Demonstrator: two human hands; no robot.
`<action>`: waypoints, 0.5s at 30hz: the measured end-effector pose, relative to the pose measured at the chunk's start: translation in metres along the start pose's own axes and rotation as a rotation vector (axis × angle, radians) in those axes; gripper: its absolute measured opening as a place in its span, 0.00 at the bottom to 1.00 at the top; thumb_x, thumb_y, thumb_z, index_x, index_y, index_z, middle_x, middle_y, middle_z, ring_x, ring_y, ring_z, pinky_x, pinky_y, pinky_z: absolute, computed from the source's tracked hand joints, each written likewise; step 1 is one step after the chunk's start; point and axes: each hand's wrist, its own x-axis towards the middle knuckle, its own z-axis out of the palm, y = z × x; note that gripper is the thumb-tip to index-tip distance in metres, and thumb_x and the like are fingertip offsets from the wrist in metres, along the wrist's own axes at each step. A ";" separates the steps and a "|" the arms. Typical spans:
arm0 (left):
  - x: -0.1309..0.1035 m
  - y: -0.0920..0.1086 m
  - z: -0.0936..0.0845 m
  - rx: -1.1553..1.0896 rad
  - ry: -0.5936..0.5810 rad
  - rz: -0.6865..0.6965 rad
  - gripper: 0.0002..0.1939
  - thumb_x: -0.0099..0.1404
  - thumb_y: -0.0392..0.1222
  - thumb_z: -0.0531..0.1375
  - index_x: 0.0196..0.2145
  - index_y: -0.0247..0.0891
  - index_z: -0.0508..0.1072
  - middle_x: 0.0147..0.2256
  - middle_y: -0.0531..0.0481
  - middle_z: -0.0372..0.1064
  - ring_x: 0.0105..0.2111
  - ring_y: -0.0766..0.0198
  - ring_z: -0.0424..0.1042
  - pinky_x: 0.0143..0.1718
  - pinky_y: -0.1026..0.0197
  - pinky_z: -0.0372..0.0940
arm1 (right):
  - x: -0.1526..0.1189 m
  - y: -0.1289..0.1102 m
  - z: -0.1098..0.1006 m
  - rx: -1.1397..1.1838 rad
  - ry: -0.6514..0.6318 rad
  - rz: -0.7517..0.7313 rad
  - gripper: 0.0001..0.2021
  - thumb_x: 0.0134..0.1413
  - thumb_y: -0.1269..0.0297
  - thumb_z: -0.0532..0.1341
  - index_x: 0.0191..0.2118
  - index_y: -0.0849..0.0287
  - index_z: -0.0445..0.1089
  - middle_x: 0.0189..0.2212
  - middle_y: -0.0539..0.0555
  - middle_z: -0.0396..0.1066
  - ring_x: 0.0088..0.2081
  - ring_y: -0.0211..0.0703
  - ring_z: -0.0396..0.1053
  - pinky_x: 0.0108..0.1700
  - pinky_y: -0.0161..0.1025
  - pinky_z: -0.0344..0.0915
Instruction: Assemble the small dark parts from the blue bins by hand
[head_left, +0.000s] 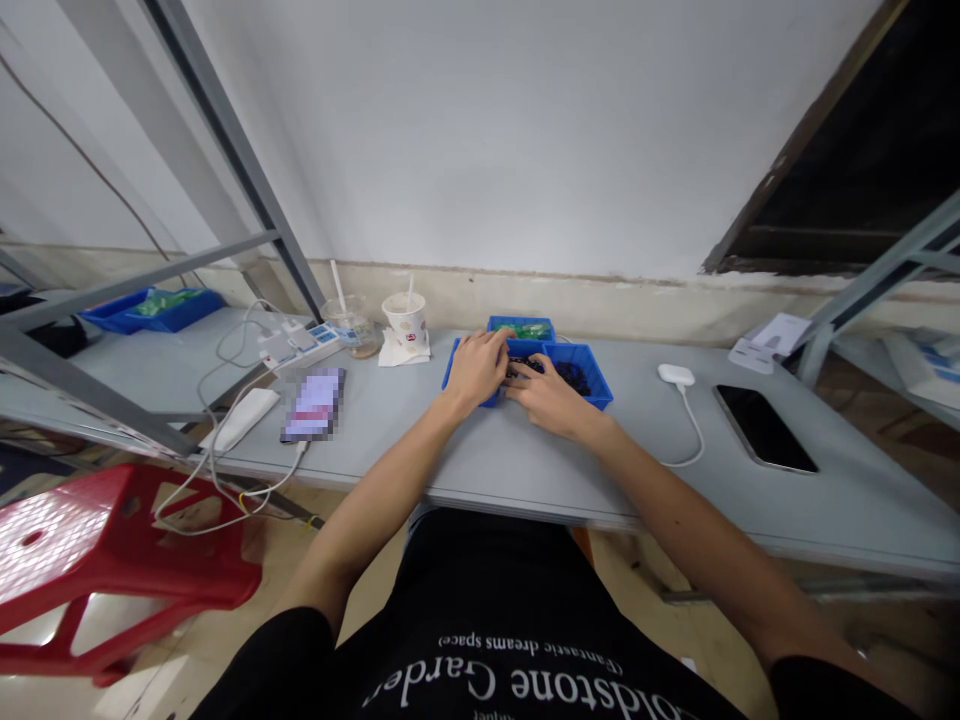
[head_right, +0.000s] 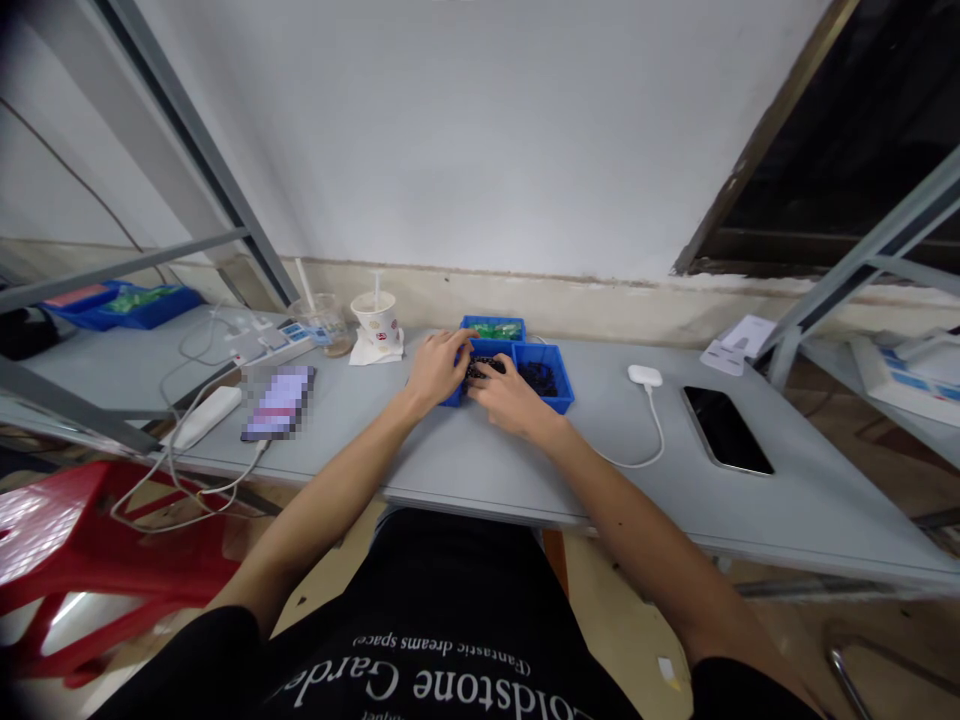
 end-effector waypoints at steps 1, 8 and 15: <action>0.000 0.000 0.000 -0.001 -0.001 0.000 0.16 0.75 0.35 0.51 0.55 0.42 0.73 0.46 0.46 0.79 0.48 0.53 0.75 0.53 0.50 0.64 | 0.000 0.000 0.000 0.002 -0.004 -0.008 0.18 0.55 0.80 0.60 0.50 0.59 0.77 0.54 0.60 0.78 0.66 0.58 0.60 0.63 0.58 0.48; 0.000 0.000 0.000 -0.024 -0.008 0.023 0.16 0.74 0.34 0.53 0.54 0.42 0.74 0.46 0.48 0.79 0.47 0.54 0.75 0.53 0.51 0.64 | 0.001 0.001 -0.005 0.030 -0.086 -0.004 0.13 0.59 0.78 0.58 0.42 0.59 0.78 0.44 0.60 0.81 0.60 0.54 0.66 0.61 0.53 0.50; 0.000 0.002 -0.001 -0.039 -0.017 0.013 0.16 0.74 0.35 0.52 0.54 0.42 0.74 0.46 0.47 0.79 0.48 0.54 0.75 0.54 0.51 0.64 | 0.004 0.002 -0.005 0.041 -0.074 -0.008 0.11 0.62 0.74 0.57 0.42 0.60 0.77 0.50 0.62 0.78 0.61 0.54 0.64 0.54 0.49 0.54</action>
